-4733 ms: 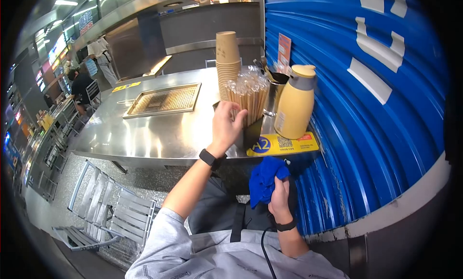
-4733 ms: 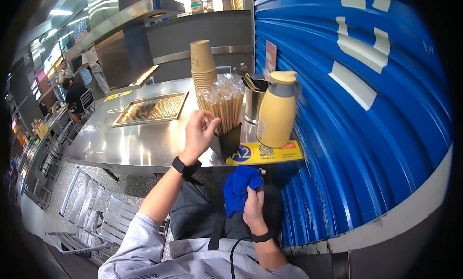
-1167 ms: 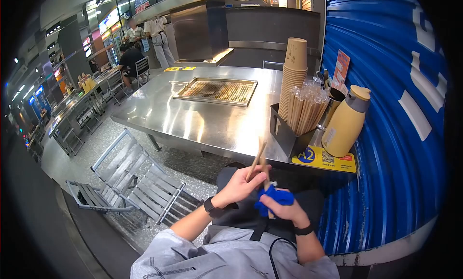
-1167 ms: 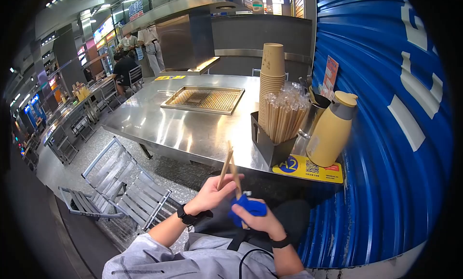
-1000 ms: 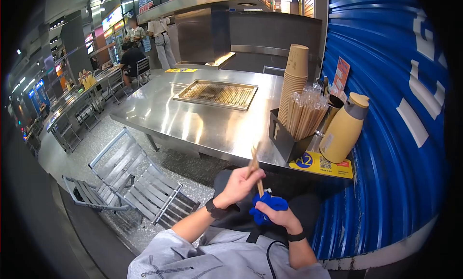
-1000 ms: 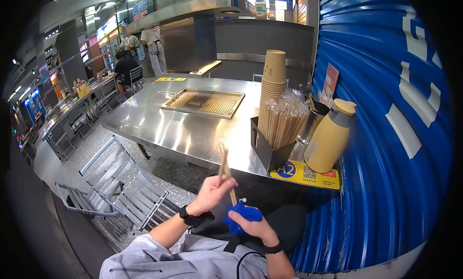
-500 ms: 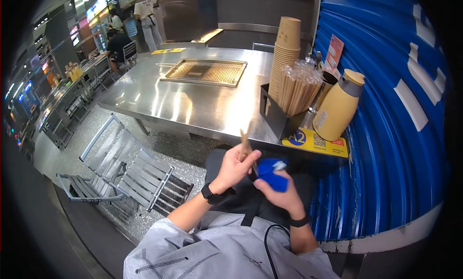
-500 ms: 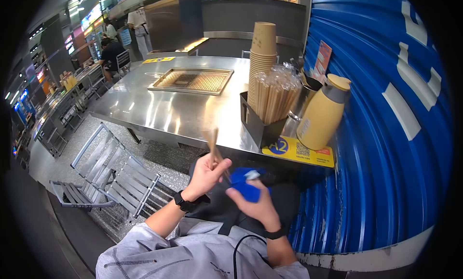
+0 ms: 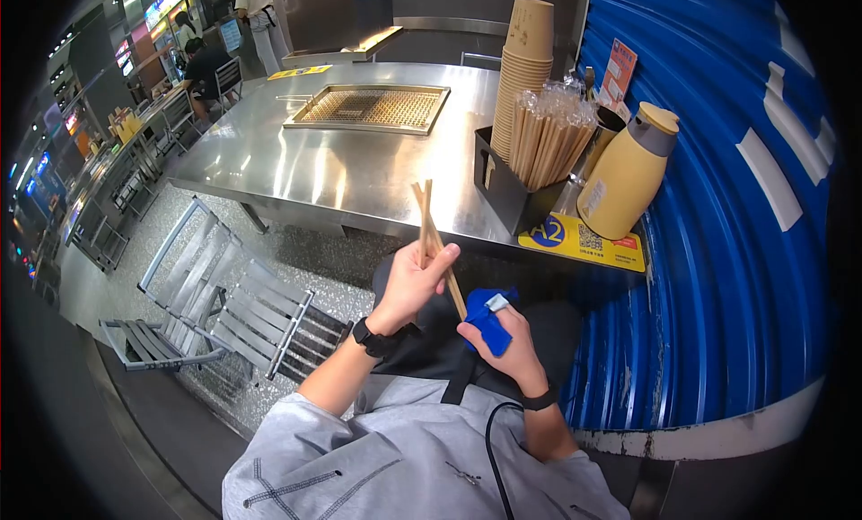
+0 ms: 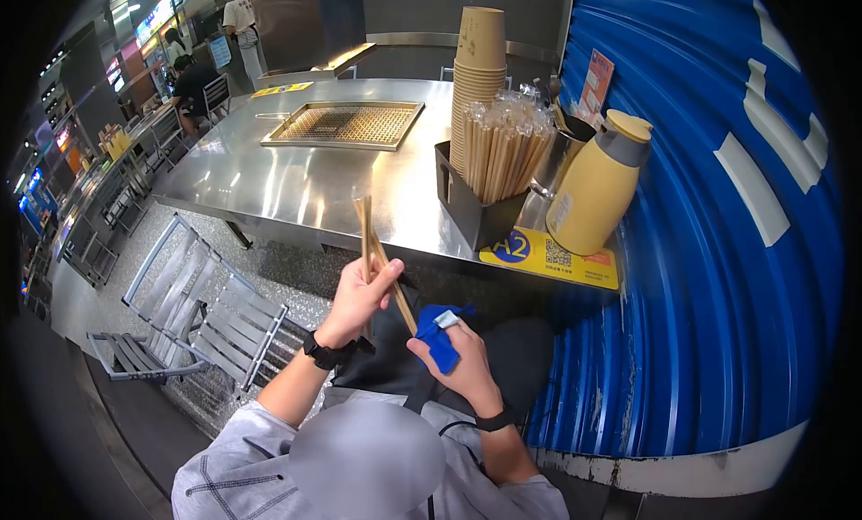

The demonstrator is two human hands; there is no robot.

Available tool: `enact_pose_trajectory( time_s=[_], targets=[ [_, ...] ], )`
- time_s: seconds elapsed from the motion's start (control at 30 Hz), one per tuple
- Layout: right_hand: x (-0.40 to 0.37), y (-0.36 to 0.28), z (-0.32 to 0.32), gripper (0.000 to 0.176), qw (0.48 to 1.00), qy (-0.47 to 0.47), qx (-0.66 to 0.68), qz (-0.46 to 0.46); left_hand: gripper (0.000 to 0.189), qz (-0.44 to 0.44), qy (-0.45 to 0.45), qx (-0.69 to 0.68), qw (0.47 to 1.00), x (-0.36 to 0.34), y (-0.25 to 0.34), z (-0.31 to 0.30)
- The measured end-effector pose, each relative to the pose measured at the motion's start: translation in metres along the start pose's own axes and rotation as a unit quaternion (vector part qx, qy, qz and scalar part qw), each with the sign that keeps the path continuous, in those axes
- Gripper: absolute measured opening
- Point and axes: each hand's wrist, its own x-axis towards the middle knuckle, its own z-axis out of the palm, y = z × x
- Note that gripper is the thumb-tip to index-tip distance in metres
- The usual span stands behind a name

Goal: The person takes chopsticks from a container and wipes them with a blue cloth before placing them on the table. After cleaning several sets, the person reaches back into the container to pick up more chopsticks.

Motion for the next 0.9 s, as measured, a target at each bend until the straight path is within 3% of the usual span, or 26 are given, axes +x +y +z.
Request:
enact_pose_trajectory(
  time_s=[0.1,0.2,0.37,0.43,0.5,0.57,0.67,0.77,0.87,0.9],
  targets=[
    [-0.003,0.009,0.008,0.025,0.997,-0.066,-0.05,-0.001,0.025,-0.021,-0.021,0.007,1.0,-0.007,-0.009,0.01],
    [-0.011,0.023,0.015,0.023,0.994,-0.09,0.056,0.033,0.024,-0.02,-0.033,0.01,0.999,-0.002,-0.017,0.006],
    [-0.008,0.021,0.0,0.02,0.992,-0.1,0.067,0.035,0.021,-0.022,-0.028,0.011,0.999,0.007,-0.016,-0.006],
    [-0.007,0.019,0.003,0.019,0.984,-0.084,0.127,0.09,0.021,-0.037,-0.021,0.002,0.999,0.006,-0.014,-0.002],
    [-0.007,0.025,0.01,0.02,0.969,-0.058,0.199,0.133,0.022,-0.042,-0.068,0.042,0.996,0.001,-0.028,0.001],
    [-0.001,0.022,0.01,0.022,0.977,-0.067,0.165,0.116,0.026,-0.078,-0.129,0.095,0.984,-0.005,-0.04,-0.001],
    [0.005,0.019,0.01,0.026,0.978,-0.09,0.136,0.129,0.028,-0.051,-0.084,0.075,0.992,0.001,-0.046,-0.004],
    [0.002,0.029,0.015,0.028,0.97,-0.086,0.152,0.169,0.033,0.016,0.027,0.156,0.987,0.037,-0.034,-0.025],
    [-0.004,0.031,0.016,0.028,0.96,-0.066,0.181,0.203,0.038,-0.001,-0.013,0.246,0.969,0.112,-0.039,-0.063],
    [-0.004,0.03,0.016,0.028,0.958,-0.064,0.186,0.21,0.039,-0.051,-0.016,0.287,0.956,0.121,-0.015,-0.063]
  ],
)
